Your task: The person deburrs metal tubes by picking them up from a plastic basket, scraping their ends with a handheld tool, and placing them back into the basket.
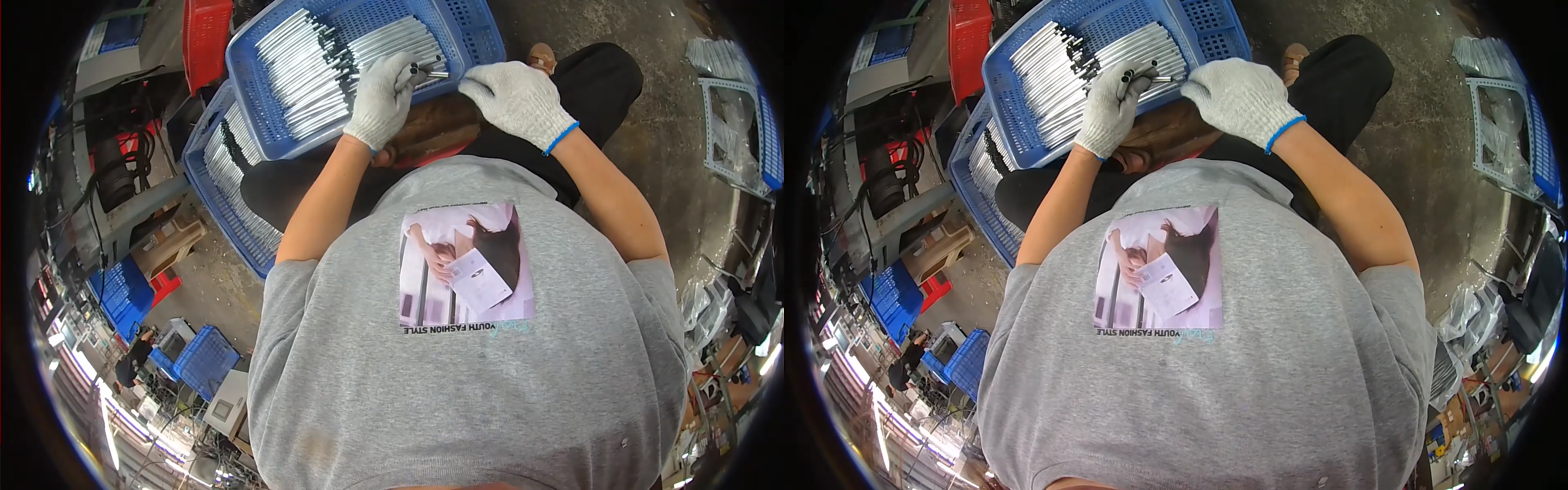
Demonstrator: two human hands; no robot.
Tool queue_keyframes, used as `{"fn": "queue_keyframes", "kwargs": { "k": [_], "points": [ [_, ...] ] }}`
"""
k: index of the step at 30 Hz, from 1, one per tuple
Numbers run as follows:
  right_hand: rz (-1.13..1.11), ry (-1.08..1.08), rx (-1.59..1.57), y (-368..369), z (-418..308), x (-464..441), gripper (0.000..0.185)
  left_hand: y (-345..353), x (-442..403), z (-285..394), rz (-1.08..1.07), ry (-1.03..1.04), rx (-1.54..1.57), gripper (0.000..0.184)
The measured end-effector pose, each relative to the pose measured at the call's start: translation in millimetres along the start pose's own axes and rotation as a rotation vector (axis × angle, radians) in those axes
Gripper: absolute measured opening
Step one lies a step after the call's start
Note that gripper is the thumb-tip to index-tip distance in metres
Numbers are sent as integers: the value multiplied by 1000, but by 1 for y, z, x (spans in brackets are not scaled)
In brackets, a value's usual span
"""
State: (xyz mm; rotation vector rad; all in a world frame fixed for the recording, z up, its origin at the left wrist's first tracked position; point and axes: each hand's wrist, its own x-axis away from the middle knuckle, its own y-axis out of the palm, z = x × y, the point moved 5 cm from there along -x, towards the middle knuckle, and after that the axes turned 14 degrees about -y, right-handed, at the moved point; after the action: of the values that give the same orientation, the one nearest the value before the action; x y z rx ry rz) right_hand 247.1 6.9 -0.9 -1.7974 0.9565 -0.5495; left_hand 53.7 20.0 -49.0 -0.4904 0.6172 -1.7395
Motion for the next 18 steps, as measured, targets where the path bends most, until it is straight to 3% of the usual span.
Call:
{"fn": "queue_keyframes", "kwargs": {
  "k": [4, 14, 18],
  "points": [
    [30, -29, -51, -9, -6, -2, 33, -8, 8, 22, 186, 76, -222, 39],
    [-69, 90, -51, -5, 1, -4, 26, -5, 9, 22, 218, 127, -135, 43],
    [-19, 9, -49, -7, -3, -4, 31, -3, 11, 18, 192, 58, -235, 37]
  ]
}}
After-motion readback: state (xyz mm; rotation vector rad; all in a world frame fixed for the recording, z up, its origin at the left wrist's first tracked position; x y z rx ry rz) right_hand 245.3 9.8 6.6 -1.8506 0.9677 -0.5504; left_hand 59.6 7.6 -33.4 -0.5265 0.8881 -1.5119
